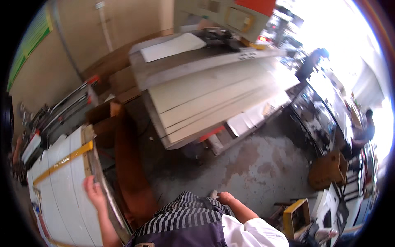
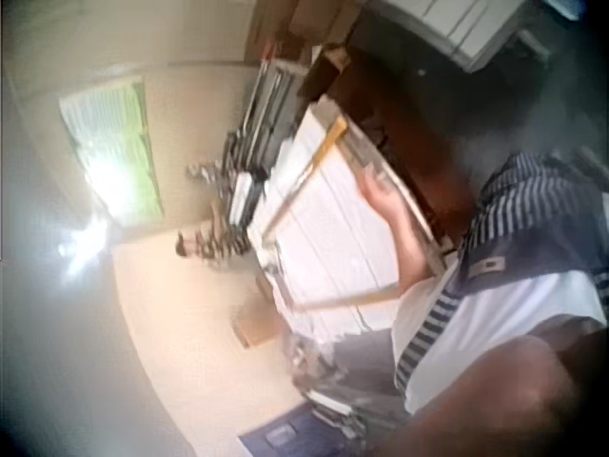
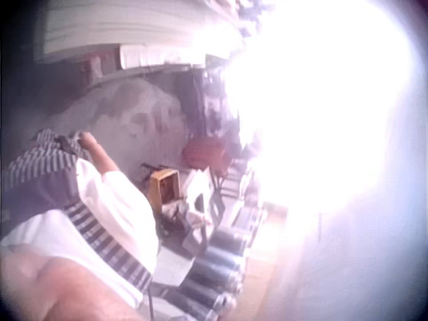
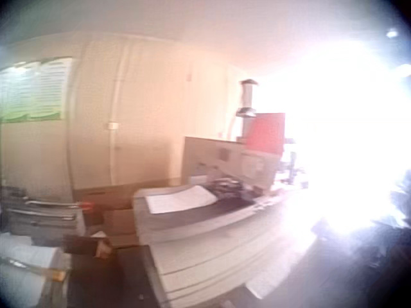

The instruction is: The person repeatedly picks up long thin strips from a table, carries them to a machine, feeds them through the machine, and returns to the table to repeat the process. The person also handles small rectangular pieces on the table between cycles.

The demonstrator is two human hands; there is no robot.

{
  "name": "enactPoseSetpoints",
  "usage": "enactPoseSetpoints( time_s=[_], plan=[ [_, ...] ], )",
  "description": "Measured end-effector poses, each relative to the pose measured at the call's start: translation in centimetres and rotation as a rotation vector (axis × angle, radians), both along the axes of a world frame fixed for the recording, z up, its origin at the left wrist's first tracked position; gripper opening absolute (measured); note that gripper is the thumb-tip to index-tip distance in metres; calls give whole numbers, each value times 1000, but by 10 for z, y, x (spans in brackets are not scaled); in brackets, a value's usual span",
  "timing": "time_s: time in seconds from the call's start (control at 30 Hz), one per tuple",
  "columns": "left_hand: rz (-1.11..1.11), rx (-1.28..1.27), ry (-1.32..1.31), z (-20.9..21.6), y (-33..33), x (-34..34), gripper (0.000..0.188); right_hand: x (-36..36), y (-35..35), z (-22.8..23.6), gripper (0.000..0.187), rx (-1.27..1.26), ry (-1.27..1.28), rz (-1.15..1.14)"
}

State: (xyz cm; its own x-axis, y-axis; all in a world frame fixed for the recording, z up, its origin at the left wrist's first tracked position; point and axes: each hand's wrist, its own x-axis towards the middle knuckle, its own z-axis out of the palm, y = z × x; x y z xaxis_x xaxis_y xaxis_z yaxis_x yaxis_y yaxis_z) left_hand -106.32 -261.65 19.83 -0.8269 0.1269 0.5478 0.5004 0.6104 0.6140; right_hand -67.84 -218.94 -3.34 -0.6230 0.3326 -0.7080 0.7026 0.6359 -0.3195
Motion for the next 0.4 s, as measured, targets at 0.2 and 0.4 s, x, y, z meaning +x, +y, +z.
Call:
enactPoseSetpoints(
  time_s=[0.2,0.4],
  plan=[
    [-958,-129,-63,4,338,126,38,119,41,-37,41,-65,103,-370],
    [-1668,-289,-147,-10,522,257,41,282,88,-63,44,4,74,-761]
  ],
)
